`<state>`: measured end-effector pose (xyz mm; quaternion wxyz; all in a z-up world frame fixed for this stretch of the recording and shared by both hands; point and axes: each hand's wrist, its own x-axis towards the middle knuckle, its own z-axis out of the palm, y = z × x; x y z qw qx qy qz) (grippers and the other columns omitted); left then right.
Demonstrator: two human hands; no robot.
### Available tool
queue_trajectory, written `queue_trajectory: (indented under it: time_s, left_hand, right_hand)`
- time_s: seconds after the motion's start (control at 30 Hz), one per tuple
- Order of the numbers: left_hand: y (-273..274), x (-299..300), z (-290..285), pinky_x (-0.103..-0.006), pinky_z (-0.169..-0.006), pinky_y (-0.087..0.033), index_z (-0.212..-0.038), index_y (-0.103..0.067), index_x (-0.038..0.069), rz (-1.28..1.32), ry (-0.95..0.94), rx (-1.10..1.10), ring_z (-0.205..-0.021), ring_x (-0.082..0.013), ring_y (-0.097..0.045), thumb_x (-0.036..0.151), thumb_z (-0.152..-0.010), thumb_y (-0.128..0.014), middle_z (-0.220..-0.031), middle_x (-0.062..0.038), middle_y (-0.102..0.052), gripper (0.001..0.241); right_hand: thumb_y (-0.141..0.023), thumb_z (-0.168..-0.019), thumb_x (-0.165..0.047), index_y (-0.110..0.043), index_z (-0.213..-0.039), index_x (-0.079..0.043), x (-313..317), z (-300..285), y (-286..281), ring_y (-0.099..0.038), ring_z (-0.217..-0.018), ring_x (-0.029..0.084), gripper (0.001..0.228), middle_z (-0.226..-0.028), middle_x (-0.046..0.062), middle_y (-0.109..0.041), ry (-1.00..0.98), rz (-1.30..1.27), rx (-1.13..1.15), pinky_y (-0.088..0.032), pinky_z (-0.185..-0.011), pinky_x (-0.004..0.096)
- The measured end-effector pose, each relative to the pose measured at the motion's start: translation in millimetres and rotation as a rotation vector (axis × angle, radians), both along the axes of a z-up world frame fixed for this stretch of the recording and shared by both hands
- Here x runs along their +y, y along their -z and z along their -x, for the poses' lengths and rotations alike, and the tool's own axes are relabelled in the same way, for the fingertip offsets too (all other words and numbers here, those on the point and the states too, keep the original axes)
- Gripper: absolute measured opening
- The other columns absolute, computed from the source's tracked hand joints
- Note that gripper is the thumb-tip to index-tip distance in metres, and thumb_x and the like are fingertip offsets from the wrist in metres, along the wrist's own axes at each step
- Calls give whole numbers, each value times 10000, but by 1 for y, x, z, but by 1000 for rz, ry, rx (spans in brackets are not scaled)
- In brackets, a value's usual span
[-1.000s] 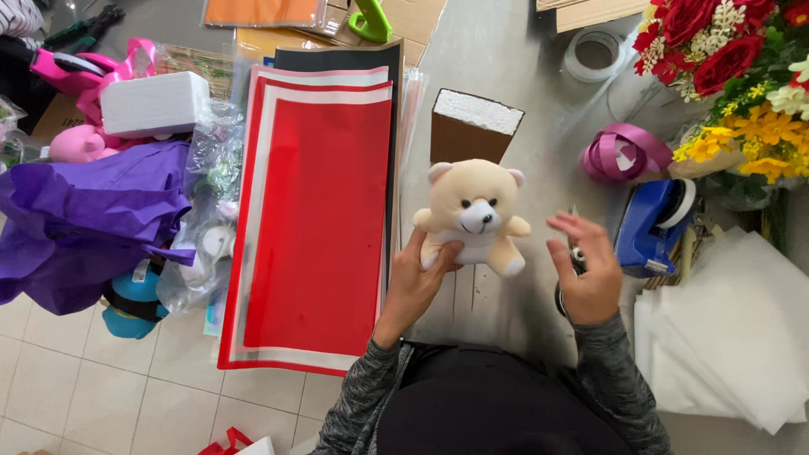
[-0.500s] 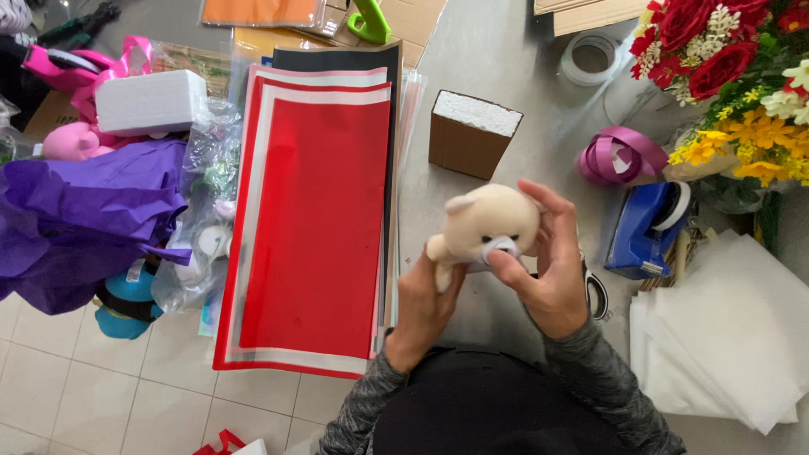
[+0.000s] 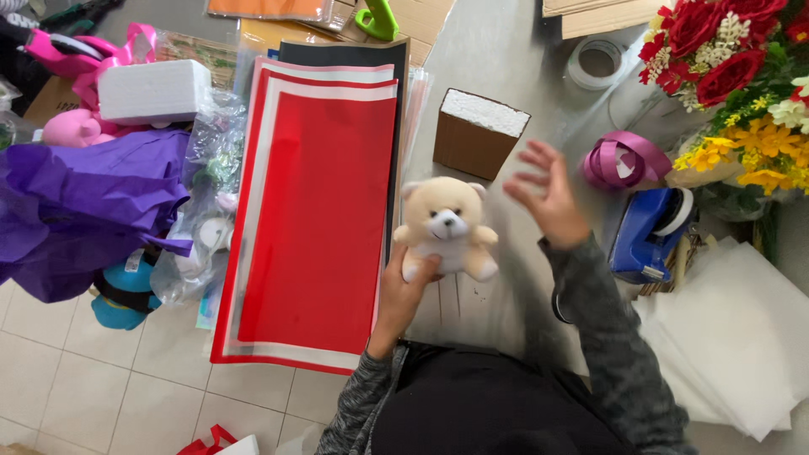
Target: The person prepares a small stuffed bear by inserting two thin wooden sticks into its base and then placing the bear inside a small cardboard box. The person subsequently gathers several flowers from a large bouquet on the table.
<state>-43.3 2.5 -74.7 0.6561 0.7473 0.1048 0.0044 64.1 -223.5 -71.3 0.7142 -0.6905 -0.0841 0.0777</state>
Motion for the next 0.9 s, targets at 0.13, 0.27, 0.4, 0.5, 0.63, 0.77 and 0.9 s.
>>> queue_trajectory:
  time_s: [0.13,0.27,0.4,0.5,0.63,0.77,0.9]
  left_hand:
    - [-3,7,-7,-457,-719,-592,-1370,-394,46,514,-89,52,-915,-288,-625,245,-818,-678,-1163,-221,-537,653]
    - [-20,13,-9,-439,-720,-592,-1379,-394,66,558,-150,31,-883,-237,-622,185,-820,-666,-1128,-175,-550,632]
    - [-21,14,-7,-416,-716,-601,-1359,-423,87,545,-175,12,-862,-220,-632,185,-815,-675,-1092,-143,-565,608]
    - [-20,15,-5,-433,-748,-588,-1374,-402,71,540,-123,-3,-906,-240,-607,216,-822,-675,-1148,-180,-531,633]
    - [-25,13,0,-459,-745,-582,-1367,-406,58,530,-69,-24,-918,-292,-611,214,-823,-678,-1146,-214,-529,628]
    - [-45,5,5,-458,-719,-597,-1333,-456,59,466,-15,-45,-920,-307,-634,201,-805,-699,-1163,-230,-551,599]
    - [-63,7,12,-447,-707,-563,-1223,-548,51,164,89,-126,-895,-253,-627,294,-787,-721,-1016,-196,-629,528]
  right_hand:
    - [-824,-721,-415,-255,-1422,-117,-4,-51,27,-456,-1179,432,951,-1373,198,-388,210,434,0,-408,-940,521]
    - [-842,-683,-470,-247,-1390,-103,9,-63,30,-436,-1231,369,994,-1398,161,-384,183,540,18,-419,-988,462]
    - [-804,-753,-454,-365,-1291,-137,9,-68,38,-493,-1177,324,764,-1320,102,-476,183,461,55,-444,-972,424]
    - [-827,-730,-404,-329,-1374,-145,2,-57,38,-460,-1197,370,854,-1356,155,-444,185,423,53,-454,-962,437]
    - [-790,-720,-251,-316,-1374,-9,-5,-17,9,-394,-1198,501,844,-1345,297,-402,101,463,90,-409,-954,566]
    - [-731,-730,-243,-328,-1379,34,-14,21,-16,-359,-1199,561,812,-1328,343,-406,-12,698,144,-341,-979,651]
    - [-734,-635,-79,-388,-1334,61,-40,37,-7,-392,-1202,515,792,-1291,337,-446,-177,451,-156,-333,-997,593]
